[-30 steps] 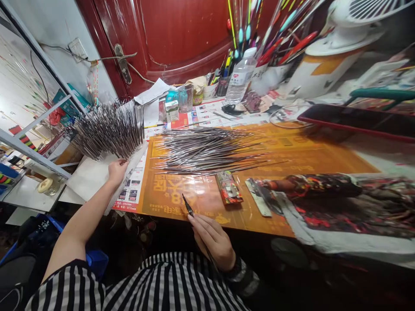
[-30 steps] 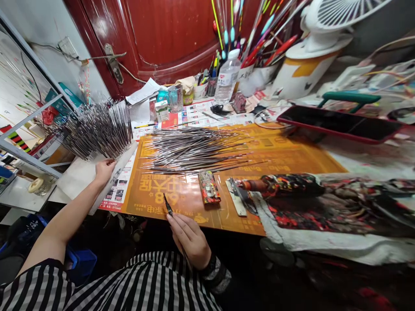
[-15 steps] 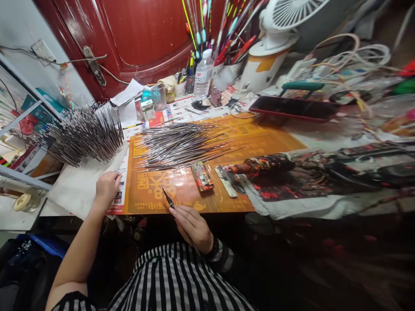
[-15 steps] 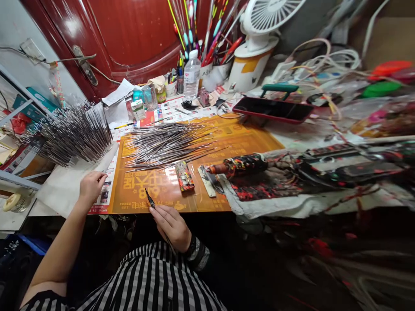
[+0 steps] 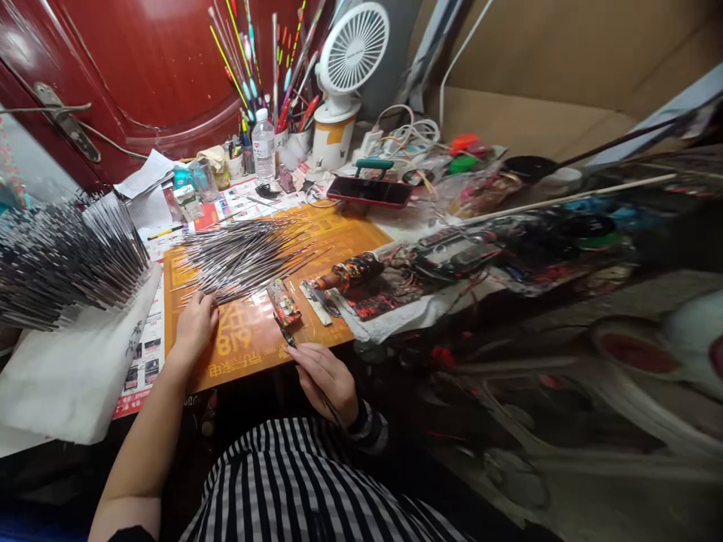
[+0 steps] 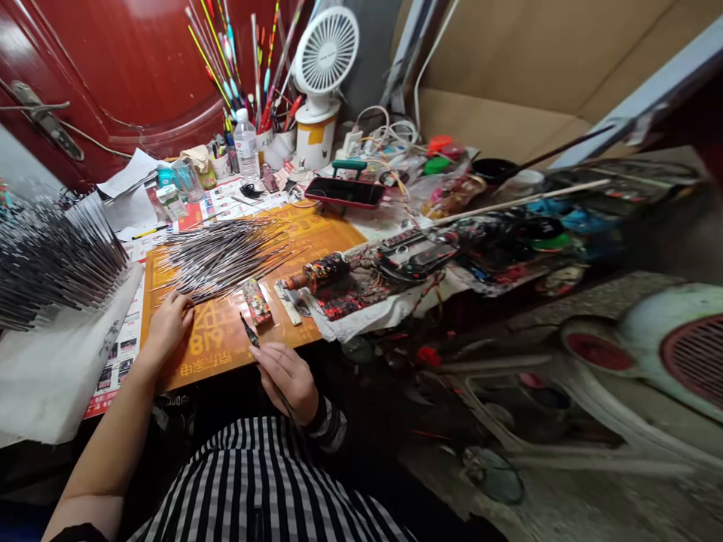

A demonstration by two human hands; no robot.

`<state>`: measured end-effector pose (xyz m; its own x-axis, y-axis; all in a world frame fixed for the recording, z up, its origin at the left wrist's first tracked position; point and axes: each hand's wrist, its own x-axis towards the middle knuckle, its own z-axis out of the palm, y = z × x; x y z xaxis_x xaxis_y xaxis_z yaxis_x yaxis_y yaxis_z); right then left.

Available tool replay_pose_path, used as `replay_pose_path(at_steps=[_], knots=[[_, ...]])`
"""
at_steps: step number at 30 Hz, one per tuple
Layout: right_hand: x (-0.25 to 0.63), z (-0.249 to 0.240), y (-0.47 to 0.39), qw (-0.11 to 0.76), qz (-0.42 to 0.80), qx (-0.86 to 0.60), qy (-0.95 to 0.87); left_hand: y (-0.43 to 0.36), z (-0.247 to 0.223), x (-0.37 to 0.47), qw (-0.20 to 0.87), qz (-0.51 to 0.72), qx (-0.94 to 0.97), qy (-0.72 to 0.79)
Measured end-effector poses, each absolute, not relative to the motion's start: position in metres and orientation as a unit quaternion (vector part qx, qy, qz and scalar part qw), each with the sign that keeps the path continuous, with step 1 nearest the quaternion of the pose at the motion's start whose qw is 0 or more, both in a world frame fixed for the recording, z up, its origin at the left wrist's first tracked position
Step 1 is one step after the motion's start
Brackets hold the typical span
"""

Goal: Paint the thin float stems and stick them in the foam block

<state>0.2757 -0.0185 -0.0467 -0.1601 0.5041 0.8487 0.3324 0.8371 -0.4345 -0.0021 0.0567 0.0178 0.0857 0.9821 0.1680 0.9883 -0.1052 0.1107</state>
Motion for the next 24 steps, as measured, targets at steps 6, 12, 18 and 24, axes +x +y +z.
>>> replay_pose_path(at_steps=[6, 12, 18, 24], knots=[[0.290, -0.036, -0.007, 0.589, 0.029, -0.298, -0.751, 0.052, 0.015, -0.014, 0.002, -0.109, -0.729, -0.675], [0.297, -0.033, 0.008, 0.589, 0.002, -0.316, -0.744, 0.030, 0.020, -0.014, 0.010, -0.199, -0.765, -0.612], [0.296, -0.033, 0.030, 0.585, -0.010, -0.331, -0.740, 0.018, 0.022, 0.004, 0.089, -0.205, -0.818, -0.530], [0.285, -0.038, 0.045, 0.560, 0.015, -0.358, -0.747, 0.021, 0.022, 0.005, 0.148, -0.199, -0.826, -0.506]])
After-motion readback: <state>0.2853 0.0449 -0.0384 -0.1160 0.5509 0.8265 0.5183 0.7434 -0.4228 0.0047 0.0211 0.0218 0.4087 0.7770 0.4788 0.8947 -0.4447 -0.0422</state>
